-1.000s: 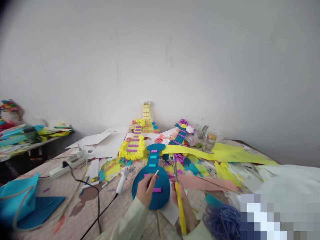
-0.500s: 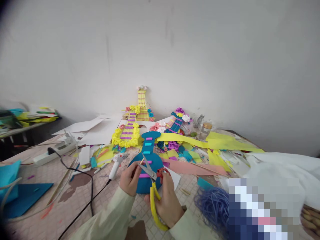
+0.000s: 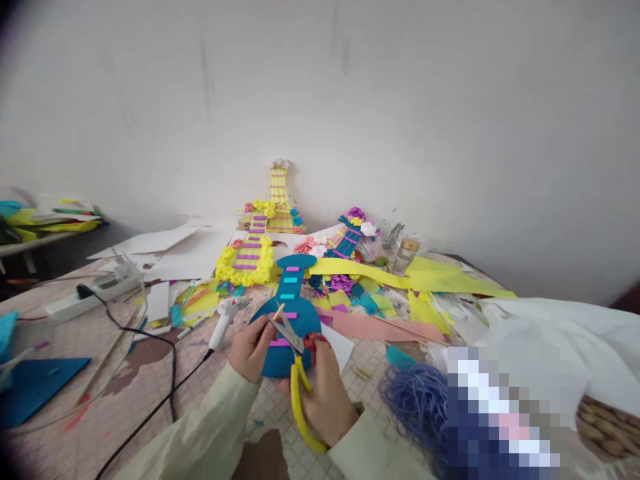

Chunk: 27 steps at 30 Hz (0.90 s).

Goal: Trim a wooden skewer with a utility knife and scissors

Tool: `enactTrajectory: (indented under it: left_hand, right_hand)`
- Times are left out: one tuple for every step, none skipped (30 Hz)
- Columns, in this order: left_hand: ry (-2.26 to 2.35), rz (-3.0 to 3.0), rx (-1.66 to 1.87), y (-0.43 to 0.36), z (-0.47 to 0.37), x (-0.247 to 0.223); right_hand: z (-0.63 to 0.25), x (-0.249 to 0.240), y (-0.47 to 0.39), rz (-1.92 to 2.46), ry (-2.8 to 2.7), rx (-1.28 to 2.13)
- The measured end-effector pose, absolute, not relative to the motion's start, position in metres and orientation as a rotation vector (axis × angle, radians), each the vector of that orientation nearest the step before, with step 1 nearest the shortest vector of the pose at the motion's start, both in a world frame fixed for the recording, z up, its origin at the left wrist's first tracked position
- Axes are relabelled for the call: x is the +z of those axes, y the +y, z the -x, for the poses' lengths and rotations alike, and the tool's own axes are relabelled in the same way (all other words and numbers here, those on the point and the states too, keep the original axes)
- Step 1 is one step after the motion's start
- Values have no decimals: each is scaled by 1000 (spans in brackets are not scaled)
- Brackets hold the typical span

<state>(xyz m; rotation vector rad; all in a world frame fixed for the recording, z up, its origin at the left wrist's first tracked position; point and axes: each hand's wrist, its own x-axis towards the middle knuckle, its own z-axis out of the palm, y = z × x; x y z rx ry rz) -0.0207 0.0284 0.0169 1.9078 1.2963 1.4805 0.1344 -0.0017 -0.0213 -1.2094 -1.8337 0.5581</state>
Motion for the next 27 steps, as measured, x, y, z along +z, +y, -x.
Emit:
enactTrajectory:
  left_hand:
    - [1298, -1935, 1464, 27, 19, 17]
    - [1300, -1961, 1450, 25, 18, 18]
    - [1304, -1986, 1440, 23, 17, 18]
    - [1307, -2010, 1434, 22, 16, 19]
    - [1309, -2031, 1431, 20, 16, 20]
    - [1311, -2051, 1429, 19, 15, 21]
    - [1312, -2069, 1431, 17, 15, 22]
    - [1314, -2084, 1435, 16, 15, 23]
    - [1315, -2098, 1440, 15, 15, 24]
    - [1315, -2110, 1448, 14, 15, 24]
    - [1314, -2121, 1455, 13, 15, 25]
    - [1312, -2132, 1462, 13, 15, 26]
    - [1309, -2144, 1468, 12, 15, 26]
    - [1307, -2157, 1471, 12, 16, 27]
    - [1307, -2170, 1477, 11, 16, 27]
    - [1307, -2183, 1481, 11, 16, 28]
    - [1309, -2197, 1484, 11, 16, 28]
    - [1314, -2215, 1490, 12, 16, 29]
    - [1320, -2235, 1497, 12, 17, 29]
    - [1327, -2258, 1506, 12, 17, 29]
    - [1333, -2281, 1518, 13, 18, 29]
    - [1338, -2304, 1531, 13, 18, 29]
    - [1341, -2323, 1545, 14, 19, 30]
    - [1343, -2337, 1556, 14, 19, 30]
    - [1343, -2348, 1565, 14, 20, 30]
    - [1343, -2358, 1573, 14, 20, 31]
    - [1343, -2371, 1578, 14, 20, 31]
  right_hand:
    - [-134, -20, -3, 1204, -1826, 580]
    - [-133, -18, -3, 1196, -1822, 598]
    - [-133, -17, -4, 1187, -1822, 609]
    - [-133, -15, -5, 1176, -1821, 619]
    - [-133, -15, -5, 1165, -1817, 630]
    - [-132, -14, -6, 1156, -1810, 646]
    - [-132, -14, -6, 1149, -1800, 662]
    - [-132, -14, -7, 1142, -1791, 680]
    - [-132, -14, -7, 1134, -1785, 698]
    - [-132, -15, -8, 1123, -1784, 720]
    - [-132, -15, -8, 1113, -1785, 744]
    - [-132, -15, -9, 1104, -1784, 766]
    - [-132, -15, -9, 1097, -1782, 786]
    - [-131, -16, -9, 1096, -1778, 802]
    - [-131, -16, -9, 1097, -1774, 816]
    - [-131, -16, -9, 1098, -1769, 827]
    - [-131, -16, -9, 1099, -1766, 837]
    - [-131, -15, -9, 1101, -1766, 847]
    - [-131, -15, -9, 1102, -1767, 856]
    - [-131, -15, -9, 1103, -1767, 861]
    - [-131, -14, -10, 1103, -1767, 864]
    - [-131, -14, -10, 1103, -1768, 865]
    - [-131, -14, -10, 1102, -1769, 867]
    - [-131, -13, -11, 1102, -1768, 866]
    - [-130, -13, -11, 1102, -1764, 864]
    - [-130, -13, -11, 1101, -1760, 862]
    - [-130, -13, -12, 1101, -1757, 861]
